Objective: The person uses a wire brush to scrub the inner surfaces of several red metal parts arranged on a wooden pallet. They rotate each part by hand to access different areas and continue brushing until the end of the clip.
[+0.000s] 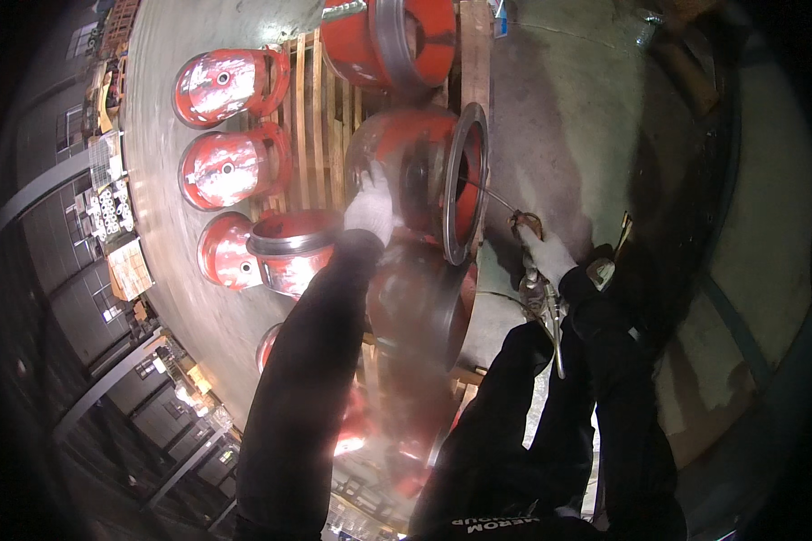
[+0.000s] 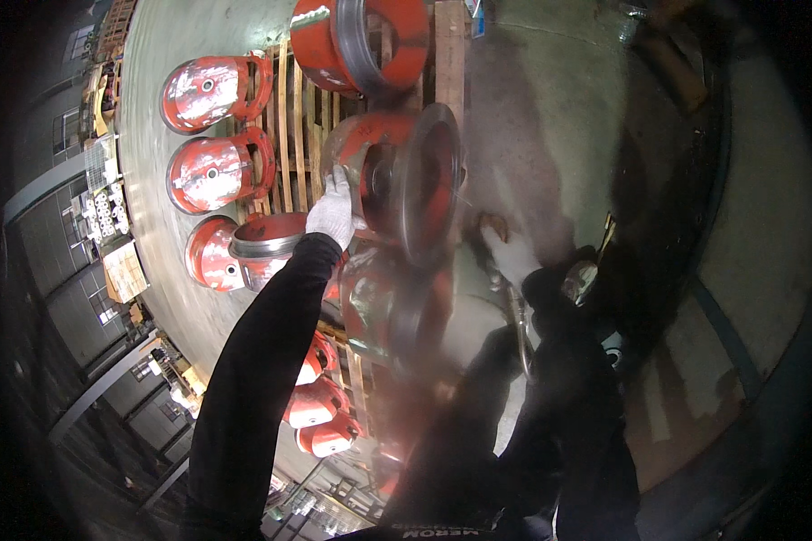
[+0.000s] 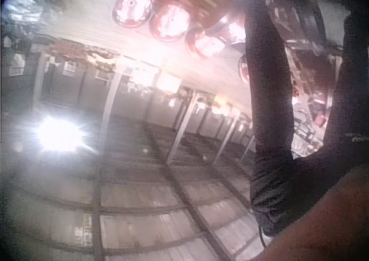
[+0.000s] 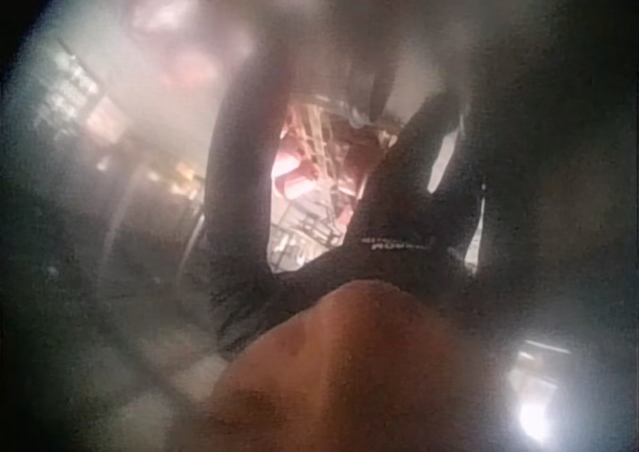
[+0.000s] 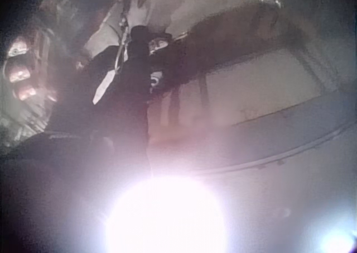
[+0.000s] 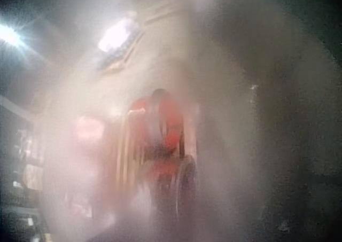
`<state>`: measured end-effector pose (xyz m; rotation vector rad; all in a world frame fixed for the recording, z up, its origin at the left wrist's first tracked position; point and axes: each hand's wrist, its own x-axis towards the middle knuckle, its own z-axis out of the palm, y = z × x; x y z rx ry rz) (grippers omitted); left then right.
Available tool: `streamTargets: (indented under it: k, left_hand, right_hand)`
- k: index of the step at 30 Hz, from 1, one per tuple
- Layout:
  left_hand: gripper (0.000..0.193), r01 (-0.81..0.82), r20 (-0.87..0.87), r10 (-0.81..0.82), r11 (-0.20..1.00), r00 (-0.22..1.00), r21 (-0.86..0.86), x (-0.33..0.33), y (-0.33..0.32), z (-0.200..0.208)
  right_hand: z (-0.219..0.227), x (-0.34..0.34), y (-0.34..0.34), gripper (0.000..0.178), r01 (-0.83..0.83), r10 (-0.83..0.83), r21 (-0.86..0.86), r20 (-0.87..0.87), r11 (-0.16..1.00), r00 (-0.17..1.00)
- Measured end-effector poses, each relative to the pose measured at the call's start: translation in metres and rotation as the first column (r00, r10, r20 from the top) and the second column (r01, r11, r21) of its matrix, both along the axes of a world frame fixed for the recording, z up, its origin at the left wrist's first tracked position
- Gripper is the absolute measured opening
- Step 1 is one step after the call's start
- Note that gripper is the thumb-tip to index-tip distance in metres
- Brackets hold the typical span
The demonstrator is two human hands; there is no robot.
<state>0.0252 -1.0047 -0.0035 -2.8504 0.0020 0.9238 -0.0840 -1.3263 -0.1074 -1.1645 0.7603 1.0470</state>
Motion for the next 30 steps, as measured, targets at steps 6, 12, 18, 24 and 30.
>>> streamTargets:
  k: [6,12,18,24,30]
  left_hand:
    - [0.128,-0.029,-0.003,0.028,0.999,1.000,-0.024,-0.001,-0.002,0.002]
    - [0.126,-0.041,-0.004,0.041,0.999,0.999,-0.017,0.000,-0.002,0.000]
    - [0.118,-0.033,-0.042,0.035,0.999,0.999,0.033,0.001,-0.003,-0.001]
    - [0.115,-0.055,-0.058,0.056,0.998,0.997,0.021,0.003,-0.005,0.001]
    - [0.120,-0.054,-0.051,0.056,0.998,0.997,0.043,0.003,-0.007,0.003]
  right_hand:
    - [-0.014,-0.022,0.003,0.044,-0.030,0.032,-0.018,0.071,0.999,0.997]
    - [-0.014,-0.021,0.003,0.040,0.005,-0.010,0.047,0.098,0.999,0.995]
    - [-0.016,-0.020,0.001,0.036,0.121,-0.110,0.118,-0.094,0.986,0.989]
    - [-0.043,-0.019,-0.007,0.037,0.006,-0.001,0.103,-0.052,0.995,0.999]
    - [-0.015,-0.033,-0.010,0.038,-0.015,0.015,0.050,0.001,0.999,1.000]
